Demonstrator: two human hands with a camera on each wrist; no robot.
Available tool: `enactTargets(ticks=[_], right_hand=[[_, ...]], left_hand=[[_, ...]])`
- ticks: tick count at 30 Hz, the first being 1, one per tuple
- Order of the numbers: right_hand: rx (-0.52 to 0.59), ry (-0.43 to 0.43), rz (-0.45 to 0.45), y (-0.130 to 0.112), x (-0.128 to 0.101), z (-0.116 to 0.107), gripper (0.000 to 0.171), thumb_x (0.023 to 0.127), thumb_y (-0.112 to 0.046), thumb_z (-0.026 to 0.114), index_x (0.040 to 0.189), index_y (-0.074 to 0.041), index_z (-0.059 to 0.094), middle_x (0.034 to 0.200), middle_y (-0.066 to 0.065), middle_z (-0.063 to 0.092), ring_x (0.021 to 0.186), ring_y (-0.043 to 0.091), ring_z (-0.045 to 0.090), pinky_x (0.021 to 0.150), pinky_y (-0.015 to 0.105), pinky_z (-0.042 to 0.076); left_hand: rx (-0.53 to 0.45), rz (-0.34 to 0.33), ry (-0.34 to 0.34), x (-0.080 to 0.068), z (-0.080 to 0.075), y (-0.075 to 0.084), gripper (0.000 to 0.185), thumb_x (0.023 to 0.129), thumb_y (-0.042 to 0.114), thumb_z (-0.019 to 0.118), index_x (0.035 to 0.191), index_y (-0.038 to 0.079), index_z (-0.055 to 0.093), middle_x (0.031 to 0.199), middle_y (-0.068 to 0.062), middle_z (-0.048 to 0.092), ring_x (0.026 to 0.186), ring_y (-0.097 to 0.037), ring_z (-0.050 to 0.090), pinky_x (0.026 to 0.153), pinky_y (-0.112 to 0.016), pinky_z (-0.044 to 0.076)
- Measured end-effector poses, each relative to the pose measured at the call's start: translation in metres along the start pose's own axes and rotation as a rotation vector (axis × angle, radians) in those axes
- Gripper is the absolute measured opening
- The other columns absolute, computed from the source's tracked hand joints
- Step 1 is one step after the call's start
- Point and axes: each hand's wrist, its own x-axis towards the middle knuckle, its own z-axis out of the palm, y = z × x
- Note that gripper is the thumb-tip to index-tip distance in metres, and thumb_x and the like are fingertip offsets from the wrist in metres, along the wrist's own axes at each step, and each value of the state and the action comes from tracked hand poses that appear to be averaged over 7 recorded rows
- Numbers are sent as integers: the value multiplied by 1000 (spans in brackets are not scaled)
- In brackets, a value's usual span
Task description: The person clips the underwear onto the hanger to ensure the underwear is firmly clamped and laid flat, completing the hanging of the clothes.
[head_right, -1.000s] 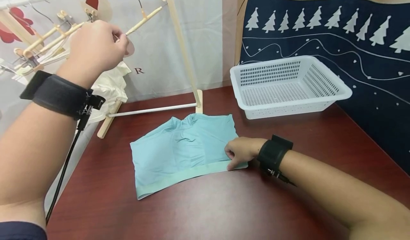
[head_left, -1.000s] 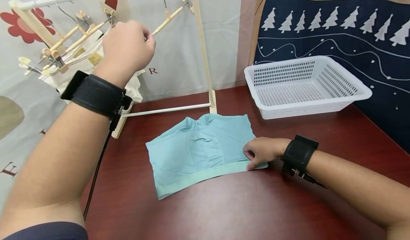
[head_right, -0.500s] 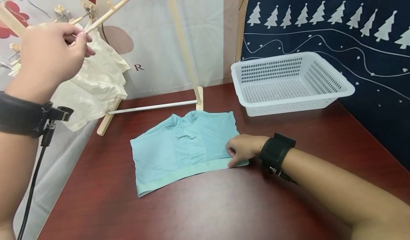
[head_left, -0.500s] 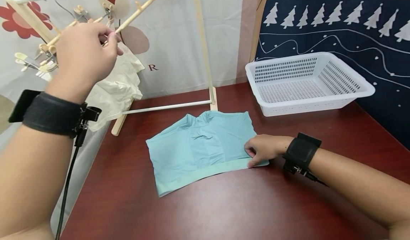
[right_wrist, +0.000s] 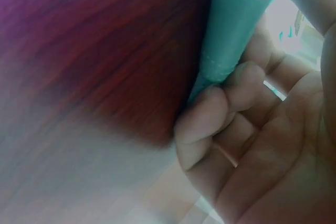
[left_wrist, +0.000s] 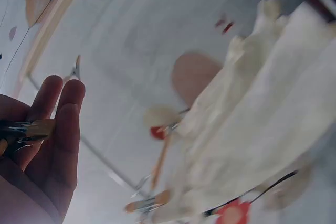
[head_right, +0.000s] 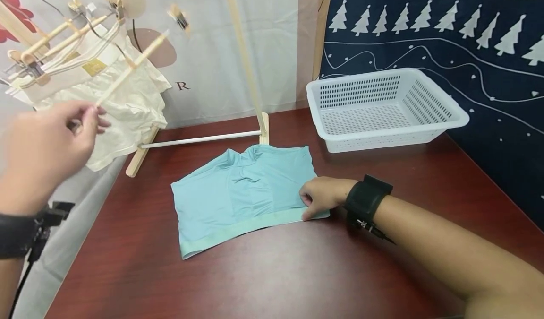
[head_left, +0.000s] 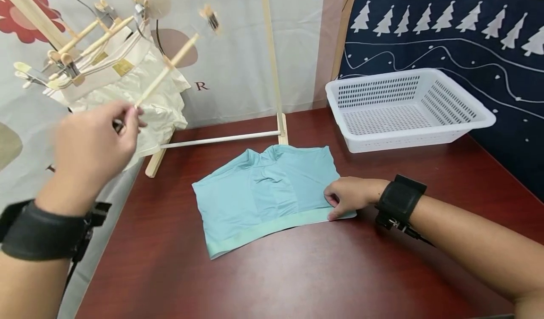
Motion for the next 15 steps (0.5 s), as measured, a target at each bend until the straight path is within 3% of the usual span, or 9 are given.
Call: enactTargets(ticks=[2,6,9,12,15], right_hand=[[8,-2,0,-1,1,-1,37,82,-35,82,67,-18,52,62,-10,44,59,5,42,59,22,36],[28,13,1,-1,4,-1,35,86,-32,77,66,-18,53,61,-10,44,58,4,41,59,21,36],[83,82,-8,1,7,-1,34,92,-31,71,66,-18,53,62,-11,44,57,3,42,59,21,37],[240,192,20,4,11,-3,40,97,-36,63,66,-14,52,60,-8,42,55,5,38,57,22,35],[489,270,77,6,12,-10,49,102,-43,53,75,-2,55,60,-2,41,54,10,37,52,27,32]], left_hand=[[11,23,-1,-19,10,0,30,99,22,51,92,4,73,64,-15,69,43,-37,51,40,-38,22],[-3,38,-26,-54,34,5,21,96,20,56,90,7,72,59,-10,66,38,-31,44,37,-43,25],[-27,73,-59,-75,54,14,14,94,17,61,89,9,71,53,-5,61,35,-23,36,36,-37,23],[-49,120,-99,-91,71,27,8,91,14,66,90,8,70,48,1,50,37,-14,31,37,-30,21],[-78,187,-125,-102,84,40,7,89,13,69,91,7,69,49,4,46,39,-10,33,39,-25,21]])
